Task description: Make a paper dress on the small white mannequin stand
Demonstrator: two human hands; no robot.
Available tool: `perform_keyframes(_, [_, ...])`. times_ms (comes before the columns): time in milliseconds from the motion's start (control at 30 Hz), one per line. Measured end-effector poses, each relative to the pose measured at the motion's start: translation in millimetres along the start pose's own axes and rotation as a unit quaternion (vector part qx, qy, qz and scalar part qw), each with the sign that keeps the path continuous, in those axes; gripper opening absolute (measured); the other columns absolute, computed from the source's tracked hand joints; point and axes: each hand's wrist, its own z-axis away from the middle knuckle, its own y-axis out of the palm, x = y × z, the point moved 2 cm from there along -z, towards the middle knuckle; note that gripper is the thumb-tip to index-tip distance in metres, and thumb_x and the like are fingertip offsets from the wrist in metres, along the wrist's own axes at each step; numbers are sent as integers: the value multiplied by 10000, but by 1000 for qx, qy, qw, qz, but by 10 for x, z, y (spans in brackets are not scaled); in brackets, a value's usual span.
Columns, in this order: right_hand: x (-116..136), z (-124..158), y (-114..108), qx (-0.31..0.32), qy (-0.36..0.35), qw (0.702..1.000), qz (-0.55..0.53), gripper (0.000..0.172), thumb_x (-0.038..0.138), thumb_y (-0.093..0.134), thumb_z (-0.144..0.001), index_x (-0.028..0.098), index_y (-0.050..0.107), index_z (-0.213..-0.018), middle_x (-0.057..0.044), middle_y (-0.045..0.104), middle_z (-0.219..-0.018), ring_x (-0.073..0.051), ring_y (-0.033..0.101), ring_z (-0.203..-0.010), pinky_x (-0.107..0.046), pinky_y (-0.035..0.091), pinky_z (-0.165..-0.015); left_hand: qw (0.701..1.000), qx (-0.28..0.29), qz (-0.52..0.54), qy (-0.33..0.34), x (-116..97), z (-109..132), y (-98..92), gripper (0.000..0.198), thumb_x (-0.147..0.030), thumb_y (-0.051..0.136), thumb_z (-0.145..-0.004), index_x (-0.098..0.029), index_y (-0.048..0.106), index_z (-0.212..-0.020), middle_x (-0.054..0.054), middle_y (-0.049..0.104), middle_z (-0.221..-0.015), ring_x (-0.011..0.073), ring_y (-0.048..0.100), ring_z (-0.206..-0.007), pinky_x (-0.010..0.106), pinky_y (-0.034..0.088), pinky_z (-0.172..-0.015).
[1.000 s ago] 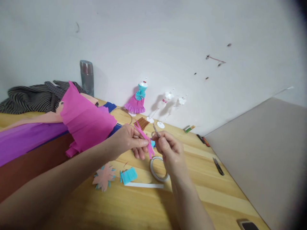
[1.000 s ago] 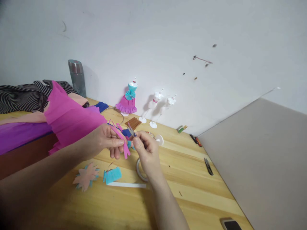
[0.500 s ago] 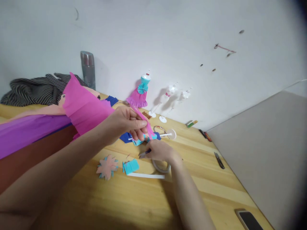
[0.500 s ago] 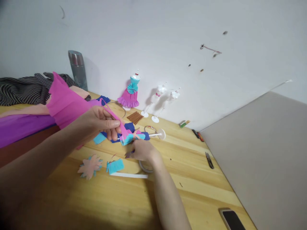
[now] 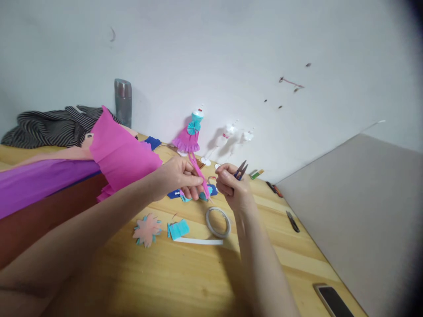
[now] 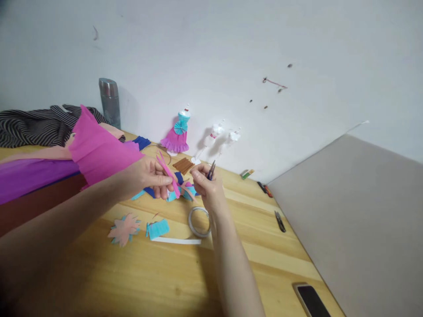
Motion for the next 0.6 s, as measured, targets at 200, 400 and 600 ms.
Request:
perform_keyframes(200, [159,163,233,21,59,992,-109,363,453,745,-650,141,664,-816,119,281,-418,-39,155,-375,-231,77,-401,991,110,-61,-44,213,-51,125,118,-197,653,-733,-97,663,-671,53,699,-592,113,633,-480,183,511,-460])
perform_keyframes(400, [40,281,273,19,104,983,-153,336,392,814,-559,166,569,-601,101,351,-396,-26,193,-361,-216,95,-395,978,179,-88,-56,385,-88,168,138,-194,632,-759,-124,661,-643,8,654,-487,104,613,-419,168,508,-446])
perform_keyframes(600, [-8,332,252,59,96,976,-188,317,399,795,-601,158,621,-709,117,317,-393,-28,172,-350,-214,81,-393,982,151,-90,-72,368,-97,146,155,-161,613,-740,-115,628,-592,21,644,-465,111,602,-402,170,489,-423])
